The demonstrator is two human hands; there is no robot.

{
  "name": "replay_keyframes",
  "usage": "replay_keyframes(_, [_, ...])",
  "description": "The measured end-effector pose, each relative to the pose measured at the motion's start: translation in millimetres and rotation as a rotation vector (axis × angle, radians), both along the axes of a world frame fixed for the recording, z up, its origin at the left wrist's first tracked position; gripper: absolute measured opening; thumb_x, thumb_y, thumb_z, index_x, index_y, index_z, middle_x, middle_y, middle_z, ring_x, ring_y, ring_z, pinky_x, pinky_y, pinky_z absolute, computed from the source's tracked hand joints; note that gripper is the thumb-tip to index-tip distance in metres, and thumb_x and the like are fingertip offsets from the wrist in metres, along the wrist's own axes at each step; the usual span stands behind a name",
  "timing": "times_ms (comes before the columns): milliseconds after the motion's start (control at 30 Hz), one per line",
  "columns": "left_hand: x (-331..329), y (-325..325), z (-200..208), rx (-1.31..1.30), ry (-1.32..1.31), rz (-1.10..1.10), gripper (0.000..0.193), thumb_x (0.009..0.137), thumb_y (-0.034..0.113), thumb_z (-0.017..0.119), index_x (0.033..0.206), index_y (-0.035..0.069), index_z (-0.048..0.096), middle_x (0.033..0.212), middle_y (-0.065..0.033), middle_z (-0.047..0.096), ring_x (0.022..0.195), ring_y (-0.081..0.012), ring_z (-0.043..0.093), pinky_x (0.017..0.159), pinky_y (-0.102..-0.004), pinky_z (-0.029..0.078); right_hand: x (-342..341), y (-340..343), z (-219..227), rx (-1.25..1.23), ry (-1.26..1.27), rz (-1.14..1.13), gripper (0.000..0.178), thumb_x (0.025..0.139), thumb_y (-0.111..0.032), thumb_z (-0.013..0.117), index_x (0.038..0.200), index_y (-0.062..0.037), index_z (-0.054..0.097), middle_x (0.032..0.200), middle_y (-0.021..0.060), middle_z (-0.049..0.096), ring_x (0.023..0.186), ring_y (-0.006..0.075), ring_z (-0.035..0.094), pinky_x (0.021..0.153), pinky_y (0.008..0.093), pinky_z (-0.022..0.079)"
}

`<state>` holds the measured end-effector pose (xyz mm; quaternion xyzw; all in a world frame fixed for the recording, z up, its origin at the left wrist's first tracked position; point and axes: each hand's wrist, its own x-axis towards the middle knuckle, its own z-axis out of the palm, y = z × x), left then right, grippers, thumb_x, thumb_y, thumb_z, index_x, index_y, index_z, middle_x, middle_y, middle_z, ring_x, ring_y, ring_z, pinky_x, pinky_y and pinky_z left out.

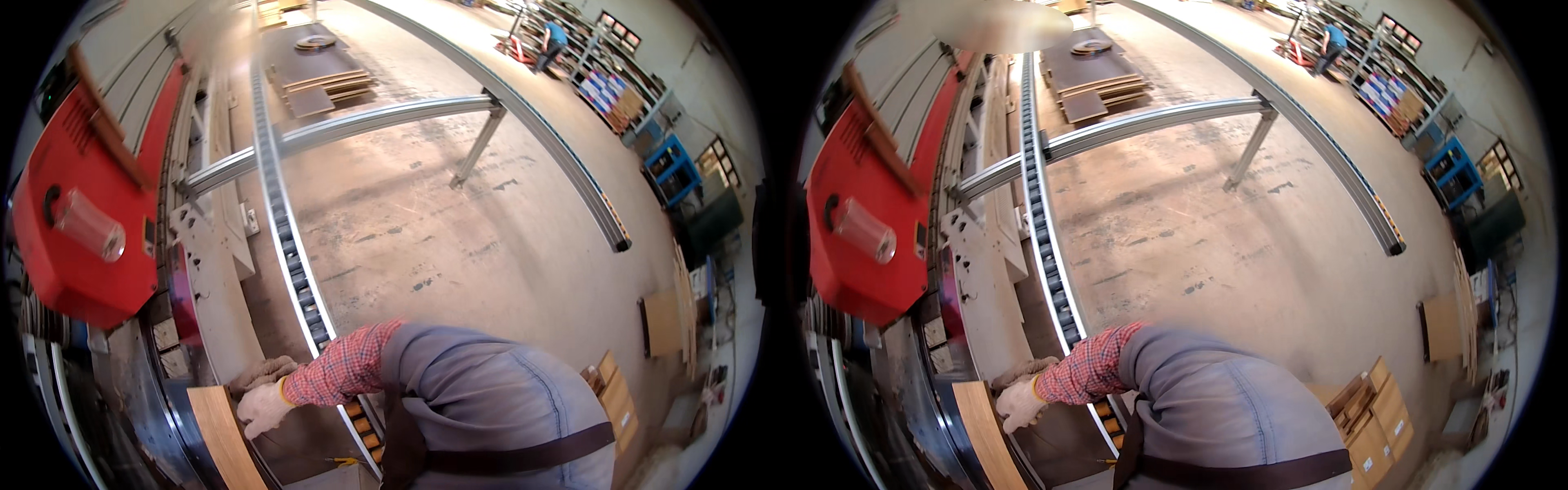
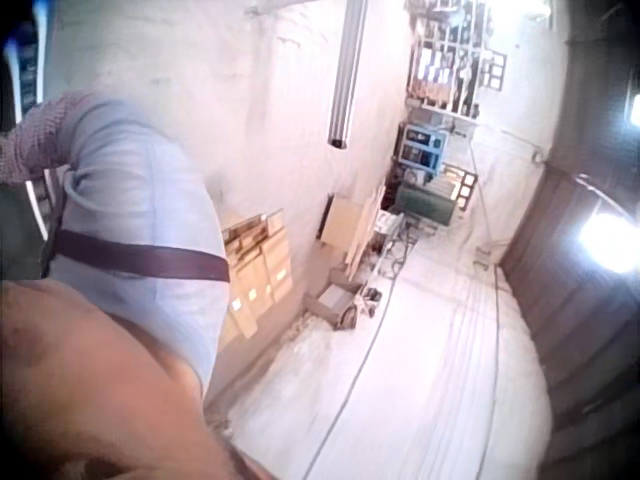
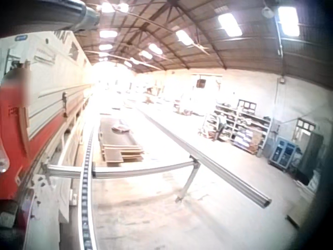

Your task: The person picks up flat wooden boards from a stack, places them onto a conveyor belt, and feeds them into a red processing machine. The person then retrieves the processed boards from the other side and stacks them. A coworker is visible in the background working at a separate station.

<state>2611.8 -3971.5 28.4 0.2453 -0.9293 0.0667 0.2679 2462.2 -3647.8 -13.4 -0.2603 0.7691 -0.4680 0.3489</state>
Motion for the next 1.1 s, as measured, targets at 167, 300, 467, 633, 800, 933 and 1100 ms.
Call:
replay_keyframes(167, [-22,18,4,-0.003,-0.005,-0.055,0.053,0.106,0.048,0.055,0.112,0.000,0.076,0.116,-0.0213,0.075,0.100,-0.0413,0.070,0.087,-0.0526,0.055,-2,8,10,-0.175,-0.155,0.033,0.042,0.098,-0.038,0.059,0.092,0.0012,0.073,0.078,0.0121,0.076,0.066,0.0251,0.075,0.062,0.0389,0.064])
replay_keyframes(300, [-29,24,7,-0.005,-0.011,-0.071,0.052,0.107,0.048,0.054,0.113,0.000,0.075,0.117,-0.0213,0.075,0.101,-0.0413,0.070,0.088,-0.0526,0.055,-6,-4,4,-0.252,-0.312,0.060,0.040,0.101,-0.035,0.054,0.105,0.0001,0.072,0.093,0.0159,0.078,0.076,0.0298,0.077,0.068,0.0444,0.066])
replay_keyframes(467, [-19,19,5,-0.007,-0.030,-0.040,0.051,0.107,0.047,0.054,0.114,0.001,0.075,0.118,-0.0213,0.075,0.102,-0.0414,0.069,0.089,-0.0526,0.055,-12,-61,-60,-0.526,-0.499,0.246,0.040,0.108,-0.035,0.045,0.128,-0.0027,0.058,0.117,0.0183,0.074,0.093,0.0364,0.076,0.078,0.0558,0.067])
replay_keyframes(633, [-29,19,3,-0.006,-0.017,-0.076,0.050,0.107,0.046,0.053,0.115,0.001,0.075,0.119,-0.0213,0.074,0.104,-0.0414,0.069,0.090,-0.0525,0.055,-2,-84,-65,-0.625,-0.477,0.315,0.038,0.109,-0.029,0.044,0.133,-0.0005,0.048,0.121,0.0224,0.068,0.090,0.0428,0.074,0.072,0.0582,0.067])
replay_keyframes(800, [-36,24,9,-0.006,0.006,-0.132,0.050,0.108,0.045,0.053,0.116,0.001,0.074,0.120,-0.0213,0.074,0.105,-0.0414,0.068,0.091,-0.0525,0.054,52,-35,21,-0.463,-0.424,-0.024,0.029,0.101,-0.026,0.054,0.113,0.0004,0.058,0.098,0.0153,0.073,0.075,0.0304,0.077,0.056,0.0447,0.067])
replay_keyframes(933, [-39,25,2,0.011,0.012,-0.168,0.049,0.108,0.044,0.053,0.117,0.001,0.074,0.121,-0.0213,0.074,0.106,-0.0415,0.068,0.091,-0.0524,0.054,107,-21,17,-0.365,-0.221,-0.047,0.025,0.095,-0.027,0.059,0.089,-0.0039,0.066,0.079,0.0110,0.072,0.071,0.0262,0.074,0.057,0.0417,0.060])
replay_keyframes(1100, [-40,24,-4,0.037,0.000,-0.204,0.048,0.108,0.043,0.052,0.118,0.001,0.074,0.122,-0.0213,0.073,0.108,-0.0415,0.068,0.092,-0.0524,0.054,189,23,10,0.016,0.469,0.144,0.033,0.083,-0.037,0.068,0.090,-0.0043,0.071,0.084,0.0210,0.075,0.079,0.0434,0.074,0.064,0.0569,0.058])
